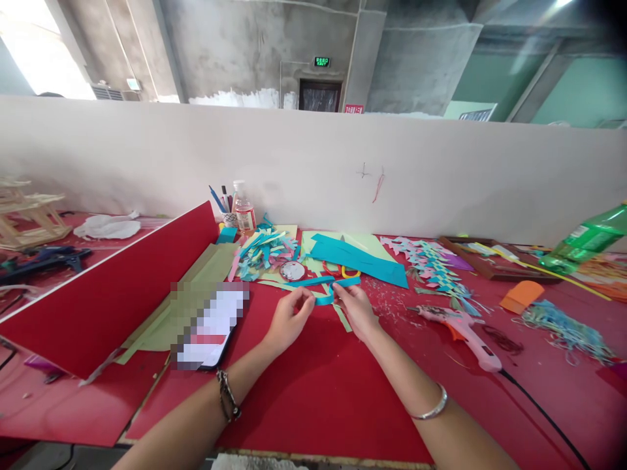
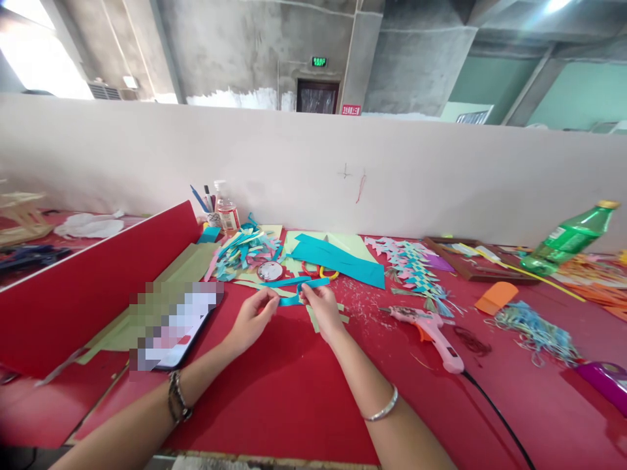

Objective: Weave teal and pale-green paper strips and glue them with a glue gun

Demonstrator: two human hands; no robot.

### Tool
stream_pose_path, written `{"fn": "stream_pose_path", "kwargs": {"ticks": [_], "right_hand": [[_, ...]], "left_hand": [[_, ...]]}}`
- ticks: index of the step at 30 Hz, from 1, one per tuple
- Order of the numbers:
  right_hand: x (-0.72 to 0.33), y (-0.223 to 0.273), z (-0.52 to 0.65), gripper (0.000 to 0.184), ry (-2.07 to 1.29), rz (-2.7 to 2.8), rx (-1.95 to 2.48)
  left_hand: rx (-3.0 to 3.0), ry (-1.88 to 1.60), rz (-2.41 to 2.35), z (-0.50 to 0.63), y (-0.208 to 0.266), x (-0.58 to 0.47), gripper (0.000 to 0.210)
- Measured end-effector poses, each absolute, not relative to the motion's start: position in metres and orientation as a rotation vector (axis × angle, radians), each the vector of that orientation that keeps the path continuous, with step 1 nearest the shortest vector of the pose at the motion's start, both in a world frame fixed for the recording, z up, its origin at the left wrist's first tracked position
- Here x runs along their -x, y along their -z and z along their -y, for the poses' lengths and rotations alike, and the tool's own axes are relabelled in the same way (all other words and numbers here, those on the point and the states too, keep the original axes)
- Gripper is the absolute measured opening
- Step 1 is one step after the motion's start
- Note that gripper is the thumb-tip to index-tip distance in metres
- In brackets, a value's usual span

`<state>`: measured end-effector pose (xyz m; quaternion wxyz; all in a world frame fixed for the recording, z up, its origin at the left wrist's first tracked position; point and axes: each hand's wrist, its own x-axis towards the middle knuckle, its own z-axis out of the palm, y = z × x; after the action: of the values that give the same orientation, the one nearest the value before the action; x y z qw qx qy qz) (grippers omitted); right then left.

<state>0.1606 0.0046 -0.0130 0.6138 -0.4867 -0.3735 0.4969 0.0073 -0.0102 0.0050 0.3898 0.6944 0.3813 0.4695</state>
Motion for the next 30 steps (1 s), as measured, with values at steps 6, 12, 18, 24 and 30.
{"fn": "stream_pose_path", "kwargs": {"ticks": [6, 12, 18, 24, 30], "right_hand": [[-0.162, 0.016, -0.005, 0.032, -1.094, 0.861, 1.176], [-0.165, 0.016, -0.005, 0.031, -1.075, 0.856, 1.172], [-0.165, 0.016, -0.005, 0.028, -1.102, 0.865, 1.149], [-0.164, 0.016, -0.005, 0.026, -1.097, 0.867, 1.162], [-0.164, 0.017, -0.005, 0.026, -1.097, 0.877, 1.175]], "left_hand": [[-1.798, -1.277, -1.12, 0.005, -0.005, -0.005, 0.012], [-2.413, -1.07, -1.23, 0.01, -0.004, -0.004, 0.013], [-2.803, -0.701, -1.827, 0.015, -0.013, 0.001, 0.03], [-2.571, -0.455, -2.259, 0.005, -0.016, 0.021, 0.041], [-2.353, -0.348, -2.296, 0.002, -0.016, 0.028, 0.047]]}}
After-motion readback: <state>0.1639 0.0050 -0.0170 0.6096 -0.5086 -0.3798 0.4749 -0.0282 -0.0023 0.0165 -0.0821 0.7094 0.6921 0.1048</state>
